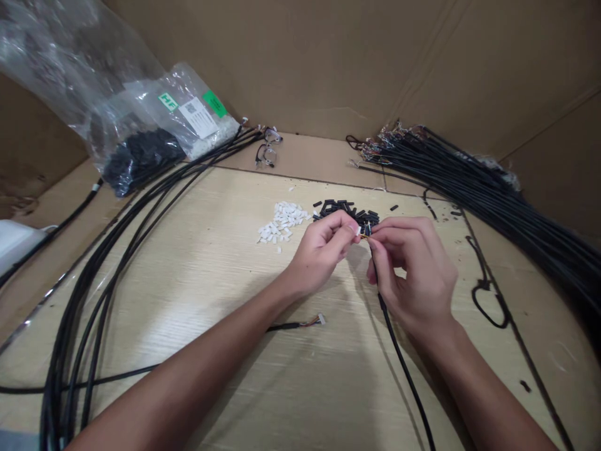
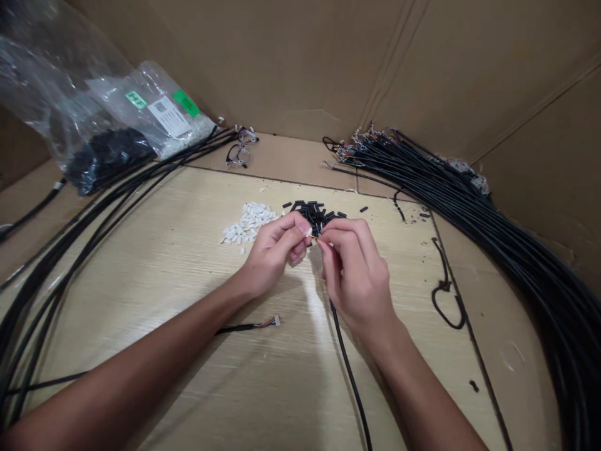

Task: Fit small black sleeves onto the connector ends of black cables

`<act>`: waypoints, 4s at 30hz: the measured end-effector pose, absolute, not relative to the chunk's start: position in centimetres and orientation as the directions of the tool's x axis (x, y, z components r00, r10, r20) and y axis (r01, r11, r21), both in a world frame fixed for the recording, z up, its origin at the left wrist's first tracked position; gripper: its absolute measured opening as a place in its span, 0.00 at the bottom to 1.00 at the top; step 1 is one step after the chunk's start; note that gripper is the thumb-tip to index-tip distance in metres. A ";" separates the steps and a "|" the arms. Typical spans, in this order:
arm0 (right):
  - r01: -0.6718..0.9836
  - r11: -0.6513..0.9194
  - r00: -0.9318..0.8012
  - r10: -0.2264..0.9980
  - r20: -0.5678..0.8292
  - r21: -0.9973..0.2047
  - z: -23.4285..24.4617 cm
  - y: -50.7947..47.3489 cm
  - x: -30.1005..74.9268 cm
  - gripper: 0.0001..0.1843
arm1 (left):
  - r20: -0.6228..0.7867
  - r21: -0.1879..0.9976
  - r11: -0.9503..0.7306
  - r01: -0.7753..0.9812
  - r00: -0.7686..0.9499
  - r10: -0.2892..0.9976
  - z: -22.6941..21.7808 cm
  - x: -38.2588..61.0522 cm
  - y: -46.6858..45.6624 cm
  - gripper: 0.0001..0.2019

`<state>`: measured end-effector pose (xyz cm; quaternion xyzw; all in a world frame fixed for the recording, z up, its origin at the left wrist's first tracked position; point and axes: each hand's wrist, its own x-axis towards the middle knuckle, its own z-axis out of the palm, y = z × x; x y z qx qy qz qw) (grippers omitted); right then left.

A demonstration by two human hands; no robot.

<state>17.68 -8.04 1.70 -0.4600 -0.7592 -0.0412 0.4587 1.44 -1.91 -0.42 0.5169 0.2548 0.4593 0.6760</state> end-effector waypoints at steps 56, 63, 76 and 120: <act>0.770 0.566 -0.185 0.640 0.745 -0.295 2.2 -7.9 17.9 0.13 | 0.143 0.959 -0.023 -0.281 0.417 0.898 -0.8 1.4 -2.2 0.20; 0.780 0.561 -0.196 0.639 0.744 -0.277 2.1 -8.0 17.8 0.13 | 0.128 0.954 0.013 -0.300 0.447 0.885 -0.6 1.3 -2.3 0.17; 0.766 0.562 -0.192 0.665 0.721 -0.314 2.1 -8.1 17.8 0.13 | 0.132 0.962 -0.012 -0.272 0.426 0.895 -0.7 1.3 -2.2 0.17; 0.783 0.572 -0.233 0.634 0.737 -0.245 1.9 -7.9 17.7 0.13 | 0.219 0.966 -0.156 -0.204 0.341 0.914 -0.2 1.5 -2.1 0.18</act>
